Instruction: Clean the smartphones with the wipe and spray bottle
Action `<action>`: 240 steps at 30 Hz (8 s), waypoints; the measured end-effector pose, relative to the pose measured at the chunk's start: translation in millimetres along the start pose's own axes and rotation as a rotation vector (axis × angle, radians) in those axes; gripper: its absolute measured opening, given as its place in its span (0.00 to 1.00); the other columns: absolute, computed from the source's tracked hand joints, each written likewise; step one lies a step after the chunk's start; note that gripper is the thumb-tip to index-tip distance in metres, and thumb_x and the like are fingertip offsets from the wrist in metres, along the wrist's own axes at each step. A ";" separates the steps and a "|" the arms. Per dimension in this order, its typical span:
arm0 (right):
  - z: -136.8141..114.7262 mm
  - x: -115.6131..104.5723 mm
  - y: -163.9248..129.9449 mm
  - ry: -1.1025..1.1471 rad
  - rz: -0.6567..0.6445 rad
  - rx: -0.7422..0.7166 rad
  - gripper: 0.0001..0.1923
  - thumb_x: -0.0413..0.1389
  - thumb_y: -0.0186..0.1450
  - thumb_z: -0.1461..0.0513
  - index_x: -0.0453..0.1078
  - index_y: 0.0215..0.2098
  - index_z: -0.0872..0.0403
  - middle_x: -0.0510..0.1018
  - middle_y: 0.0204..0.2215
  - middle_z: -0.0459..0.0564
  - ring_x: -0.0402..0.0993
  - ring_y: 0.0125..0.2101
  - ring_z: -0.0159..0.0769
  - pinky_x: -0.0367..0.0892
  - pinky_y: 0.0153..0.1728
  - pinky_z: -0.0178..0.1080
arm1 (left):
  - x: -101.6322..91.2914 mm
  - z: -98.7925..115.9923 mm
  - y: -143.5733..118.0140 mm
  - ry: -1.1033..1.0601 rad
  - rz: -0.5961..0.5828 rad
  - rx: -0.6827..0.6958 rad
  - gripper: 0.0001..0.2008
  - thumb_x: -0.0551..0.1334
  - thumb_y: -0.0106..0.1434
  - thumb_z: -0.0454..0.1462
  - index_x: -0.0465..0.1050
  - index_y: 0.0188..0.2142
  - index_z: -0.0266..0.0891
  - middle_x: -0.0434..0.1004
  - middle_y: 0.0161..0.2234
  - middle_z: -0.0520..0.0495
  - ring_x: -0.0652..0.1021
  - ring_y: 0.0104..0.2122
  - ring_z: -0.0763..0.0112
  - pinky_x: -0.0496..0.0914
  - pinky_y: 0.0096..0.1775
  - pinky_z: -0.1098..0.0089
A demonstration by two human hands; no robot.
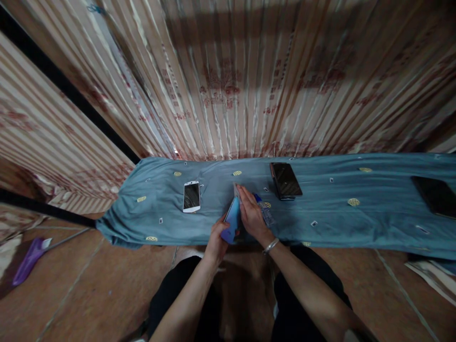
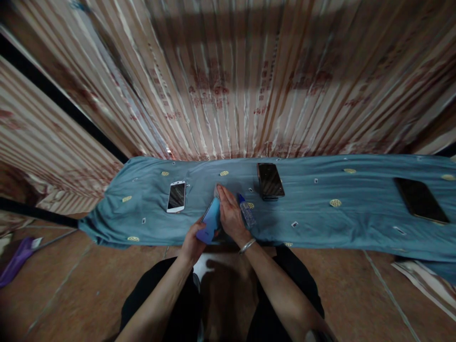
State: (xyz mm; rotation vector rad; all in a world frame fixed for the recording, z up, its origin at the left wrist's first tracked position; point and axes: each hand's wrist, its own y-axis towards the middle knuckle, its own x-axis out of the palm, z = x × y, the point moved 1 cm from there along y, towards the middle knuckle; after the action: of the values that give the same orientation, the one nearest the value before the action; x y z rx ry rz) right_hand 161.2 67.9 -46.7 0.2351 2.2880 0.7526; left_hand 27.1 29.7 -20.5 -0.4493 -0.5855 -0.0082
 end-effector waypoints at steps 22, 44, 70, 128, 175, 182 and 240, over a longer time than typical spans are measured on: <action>-3.2 2.5 -11.3 0.008 -0.032 -0.126 0.27 0.41 0.70 0.68 0.57 0.67 0.53 0.67 0.62 0.56 0.58 0.64 0.42 0.62 0.63 0.53 | 3.8 14.2 3.5 -0.211 0.110 -0.094 0.11 0.60 0.49 0.34 0.72 0.35 0.35 0.79 0.29 0.43 0.78 0.37 0.58 0.75 0.41 0.56; 13.4 7.3 -2.0 0.051 -0.002 0.120 0.24 0.40 0.72 0.60 0.61 0.64 0.56 0.70 0.59 0.59 0.64 0.61 0.42 0.60 0.62 0.51 | 0.8 13.1 1.3 -0.135 -0.002 -0.037 0.14 0.62 0.46 0.35 0.73 0.35 0.36 0.80 0.35 0.40 0.78 0.46 0.50 0.75 0.42 0.55; 15.7 10.0 -4.1 -0.089 0.020 0.234 0.17 0.46 0.66 0.68 0.71 0.50 0.57 0.81 0.42 0.57 0.78 0.40 0.41 0.72 0.43 0.39 | 5.6 10.3 6.8 -0.281 0.101 -0.058 0.05 0.61 0.52 0.33 0.73 0.30 0.36 0.79 0.29 0.48 0.77 0.32 0.68 0.73 0.49 0.58; -64.3 -5.5 -31.6 0.002 -0.097 -0.331 0.23 0.44 0.69 0.71 0.64 0.61 0.58 0.73 0.52 0.62 0.70 0.50 0.43 0.72 0.51 0.46 | -1.5 3.0 12.3 -0.272 0.055 -0.028 0.24 0.64 0.55 0.56 0.73 0.25 0.36 0.77 0.25 0.47 0.80 0.40 0.64 0.72 0.44 0.70; -8.0 -5.9 -14.6 -0.108 0.018 -0.143 0.25 0.42 0.69 0.69 0.63 0.62 0.55 0.72 0.55 0.59 0.67 0.56 0.44 0.69 0.55 0.52 | 0.0 0.4 0.5 -0.281 0.001 -0.145 0.06 0.61 0.62 0.36 0.74 0.36 0.35 0.81 0.31 0.43 0.80 0.41 0.58 0.74 0.46 0.59; -22.9 -3.0 -23.7 -0.064 -0.001 -0.182 0.27 0.43 0.69 0.70 0.61 0.64 0.52 0.71 0.56 0.58 0.69 0.54 0.43 0.71 0.53 0.49 | -0.3 0.6 5.7 -0.258 -0.051 -0.079 0.13 0.67 0.55 0.41 0.76 0.36 0.32 0.81 0.36 0.40 0.78 0.46 0.56 0.72 0.49 0.61; -29.5 -7.2 -18.4 -0.153 -0.053 -0.134 0.23 0.43 0.69 0.69 0.67 0.59 0.59 0.72 0.56 0.62 0.67 0.56 0.45 0.68 0.56 0.51 | -0.4 3.9 1.8 -0.198 -0.068 -0.046 0.18 0.64 0.59 0.46 0.77 0.38 0.32 0.82 0.37 0.39 0.78 0.47 0.56 0.71 0.50 0.60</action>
State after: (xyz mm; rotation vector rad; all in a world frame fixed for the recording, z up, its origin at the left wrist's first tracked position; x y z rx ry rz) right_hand 147.3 36.9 -36.0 0.1638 2.0825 0.8287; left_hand 24.9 32.9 -18.6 -0.4777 -0.7961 -0.0428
